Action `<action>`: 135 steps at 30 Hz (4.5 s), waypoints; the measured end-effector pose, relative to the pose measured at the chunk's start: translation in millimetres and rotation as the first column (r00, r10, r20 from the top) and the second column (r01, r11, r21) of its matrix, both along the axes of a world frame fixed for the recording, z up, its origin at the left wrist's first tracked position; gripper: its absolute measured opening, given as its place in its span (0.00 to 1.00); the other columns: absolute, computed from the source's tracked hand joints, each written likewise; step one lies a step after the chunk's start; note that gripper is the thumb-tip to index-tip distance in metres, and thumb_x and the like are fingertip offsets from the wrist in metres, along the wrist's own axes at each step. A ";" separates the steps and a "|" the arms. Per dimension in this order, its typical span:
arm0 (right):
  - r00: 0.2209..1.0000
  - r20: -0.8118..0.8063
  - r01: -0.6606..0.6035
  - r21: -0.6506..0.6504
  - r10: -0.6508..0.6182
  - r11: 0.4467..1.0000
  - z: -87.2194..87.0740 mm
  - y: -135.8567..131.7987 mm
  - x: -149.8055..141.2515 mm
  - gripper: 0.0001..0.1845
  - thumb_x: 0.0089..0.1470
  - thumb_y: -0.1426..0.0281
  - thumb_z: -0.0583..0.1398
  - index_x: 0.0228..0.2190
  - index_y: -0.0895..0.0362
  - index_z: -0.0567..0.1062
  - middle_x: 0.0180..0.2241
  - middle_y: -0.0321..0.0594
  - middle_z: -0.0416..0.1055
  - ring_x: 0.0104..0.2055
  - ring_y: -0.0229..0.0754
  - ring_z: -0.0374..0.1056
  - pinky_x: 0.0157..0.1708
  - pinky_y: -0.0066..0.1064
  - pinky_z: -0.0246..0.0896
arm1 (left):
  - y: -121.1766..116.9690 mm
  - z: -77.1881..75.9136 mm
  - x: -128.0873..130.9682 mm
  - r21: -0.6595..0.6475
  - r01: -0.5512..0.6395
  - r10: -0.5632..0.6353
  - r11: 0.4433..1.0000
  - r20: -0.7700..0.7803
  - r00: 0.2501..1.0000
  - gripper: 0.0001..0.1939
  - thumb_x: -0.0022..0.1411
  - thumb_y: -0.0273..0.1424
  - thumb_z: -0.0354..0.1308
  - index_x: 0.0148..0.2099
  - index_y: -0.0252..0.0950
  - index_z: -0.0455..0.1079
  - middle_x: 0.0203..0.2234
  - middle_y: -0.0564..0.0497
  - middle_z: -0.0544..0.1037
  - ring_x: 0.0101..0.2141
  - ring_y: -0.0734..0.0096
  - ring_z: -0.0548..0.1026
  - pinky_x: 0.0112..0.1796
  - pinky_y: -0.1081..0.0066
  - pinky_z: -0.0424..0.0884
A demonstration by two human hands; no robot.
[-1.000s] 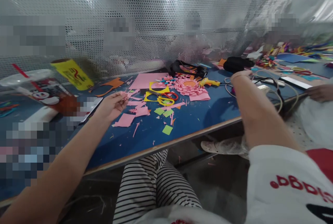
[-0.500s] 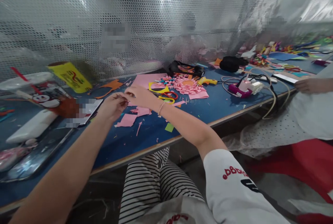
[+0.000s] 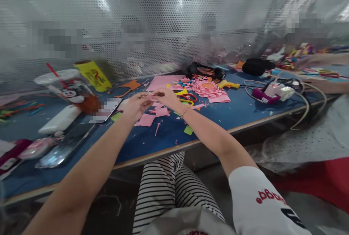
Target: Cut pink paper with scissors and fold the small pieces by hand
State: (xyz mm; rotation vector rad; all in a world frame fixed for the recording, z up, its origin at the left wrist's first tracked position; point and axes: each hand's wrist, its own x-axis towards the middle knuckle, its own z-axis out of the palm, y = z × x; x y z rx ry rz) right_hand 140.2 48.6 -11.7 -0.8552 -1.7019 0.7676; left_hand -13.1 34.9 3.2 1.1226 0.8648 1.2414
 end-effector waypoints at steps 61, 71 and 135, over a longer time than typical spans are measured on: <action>0.916 -0.385 -0.206 -0.207 0.114 0.956 11.7 -8.6 15.4 0.11 0.37 0.67 0.66 0.27 0.57 0.75 0.26 0.34 0.71 0.28 0.32 0.66 0.30 0.27 0.64 | -9.9 2.0 5.1 0.134 0.151 -0.164 0.979 0.091 0.982 0.13 0.41 0.27 0.68 0.28 0.32 0.66 0.23 0.55 0.73 0.28 0.79 0.74 0.36 0.73 0.72; 0.905 -0.393 -0.257 -0.205 0.161 0.944 10.8 -12.3 11.4 0.12 0.38 0.65 0.66 0.28 0.57 0.74 0.24 0.33 0.70 0.25 0.31 0.64 0.31 0.27 0.64 | -8.7 -0.8 6.2 0.218 0.164 -0.185 0.962 0.080 0.979 0.11 0.43 0.29 0.67 0.29 0.32 0.69 0.25 0.53 0.75 0.27 0.79 0.73 0.34 0.75 0.70; 0.996 0.067 -0.060 0.081 0.055 0.995 9.2 -7.8 16.7 0.02 0.42 0.71 0.59 0.23 0.58 0.72 0.20 0.33 0.67 0.23 0.33 0.61 0.23 0.26 0.55 | -13.4 3.7 8.2 0.063 0.084 -0.084 0.994 -0.014 0.996 0.14 0.40 0.30 0.68 0.27 0.31 0.66 0.18 0.56 0.71 0.22 0.79 0.72 0.33 0.72 0.72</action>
